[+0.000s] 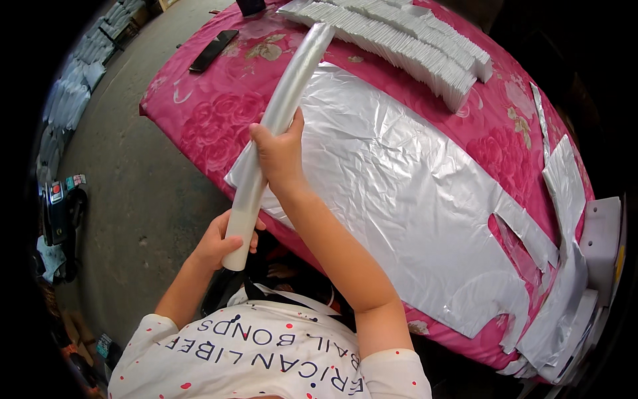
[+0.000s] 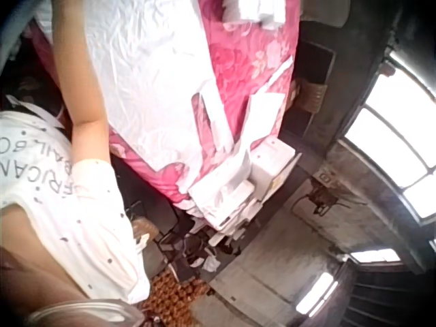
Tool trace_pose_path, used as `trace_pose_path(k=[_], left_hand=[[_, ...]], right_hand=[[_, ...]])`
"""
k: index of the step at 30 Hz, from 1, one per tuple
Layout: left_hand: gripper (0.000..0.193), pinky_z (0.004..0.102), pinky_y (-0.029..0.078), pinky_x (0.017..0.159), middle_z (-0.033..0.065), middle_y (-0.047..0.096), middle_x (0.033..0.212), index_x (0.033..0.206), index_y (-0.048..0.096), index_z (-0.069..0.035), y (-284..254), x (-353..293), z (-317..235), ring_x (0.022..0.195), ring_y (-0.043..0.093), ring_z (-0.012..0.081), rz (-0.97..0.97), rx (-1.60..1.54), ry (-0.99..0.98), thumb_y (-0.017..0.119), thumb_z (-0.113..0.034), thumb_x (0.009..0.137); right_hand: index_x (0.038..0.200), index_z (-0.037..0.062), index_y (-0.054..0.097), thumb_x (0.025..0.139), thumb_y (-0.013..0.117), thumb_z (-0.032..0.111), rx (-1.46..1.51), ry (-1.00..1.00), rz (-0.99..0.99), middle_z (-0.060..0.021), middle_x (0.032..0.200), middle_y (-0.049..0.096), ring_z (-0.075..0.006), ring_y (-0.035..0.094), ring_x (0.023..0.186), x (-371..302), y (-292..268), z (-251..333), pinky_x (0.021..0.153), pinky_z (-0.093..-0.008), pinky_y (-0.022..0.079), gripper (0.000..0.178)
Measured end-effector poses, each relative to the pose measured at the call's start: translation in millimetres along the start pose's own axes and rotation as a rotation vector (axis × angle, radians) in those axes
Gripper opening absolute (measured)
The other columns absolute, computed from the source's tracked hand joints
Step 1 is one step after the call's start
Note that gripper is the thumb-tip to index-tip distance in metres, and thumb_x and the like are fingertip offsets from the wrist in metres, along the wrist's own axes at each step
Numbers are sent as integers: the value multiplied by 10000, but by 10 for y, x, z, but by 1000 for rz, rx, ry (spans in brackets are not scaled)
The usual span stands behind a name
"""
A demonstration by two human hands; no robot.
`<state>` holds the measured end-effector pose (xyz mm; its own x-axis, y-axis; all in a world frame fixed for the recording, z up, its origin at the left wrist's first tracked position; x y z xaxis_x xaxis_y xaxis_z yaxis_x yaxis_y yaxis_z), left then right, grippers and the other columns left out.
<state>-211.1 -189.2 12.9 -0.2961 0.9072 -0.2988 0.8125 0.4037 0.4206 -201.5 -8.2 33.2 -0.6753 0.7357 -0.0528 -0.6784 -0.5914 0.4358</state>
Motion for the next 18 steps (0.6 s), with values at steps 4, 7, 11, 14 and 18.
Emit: trace_pose_path(k=[4,7,11,14,18], left_hand=[[831,301,522,662,167,588,1006,1302,348,84,381,126,-120,723,610,179,431,-278,-158,707,-346,688],[668,276,500,632,114,596,879,1206,447,57,626,281,-141,677,592,148,211,-23,-169,726,-271,696],[483,253,480,613,54,590,790,1088,507,25,856,368,-161,647,572,113,194,198,-210,729,-163,703],[411,242,476,605,34,586,783,1071,523,-4,959,407,-46,647,565,93,299,80,-277,709,-134,729],[445,256,475,651,53,589,839,1142,500,-4,982,486,101,716,574,108,414,115,-365,666,-182,768]], right_hand=[[1249,-53,306,747,673,230,379,133,262,-107,924,555,-157,581,823,-148,-252,573,751,-309,500,682],[1230,-54,311,742,686,215,189,-1,165,-89,877,552,-151,577,784,-247,-456,880,733,-309,501,672],[1235,-46,291,756,689,212,242,-14,90,-80,851,539,-152,566,767,-442,-735,876,711,-314,501,674],[1232,-38,290,764,688,201,298,-3,32,-75,837,532,-148,560,758,-619,-876,785,699,-308,500,659],[1135,-12,392,770,686,156,325,28,-72,-67,878,540,-141,566,756,-743,-1037,712,675,-299,496,498]])
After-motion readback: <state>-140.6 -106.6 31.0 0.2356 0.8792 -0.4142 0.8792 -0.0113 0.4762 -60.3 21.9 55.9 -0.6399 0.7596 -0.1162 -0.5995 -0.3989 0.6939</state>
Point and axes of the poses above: each hand's wrist, its own x-axis towards the middle knuckle, its own y-axis out of the palm, z = x × y, the point moved 2 cm from there along x, towards the middle knuckle
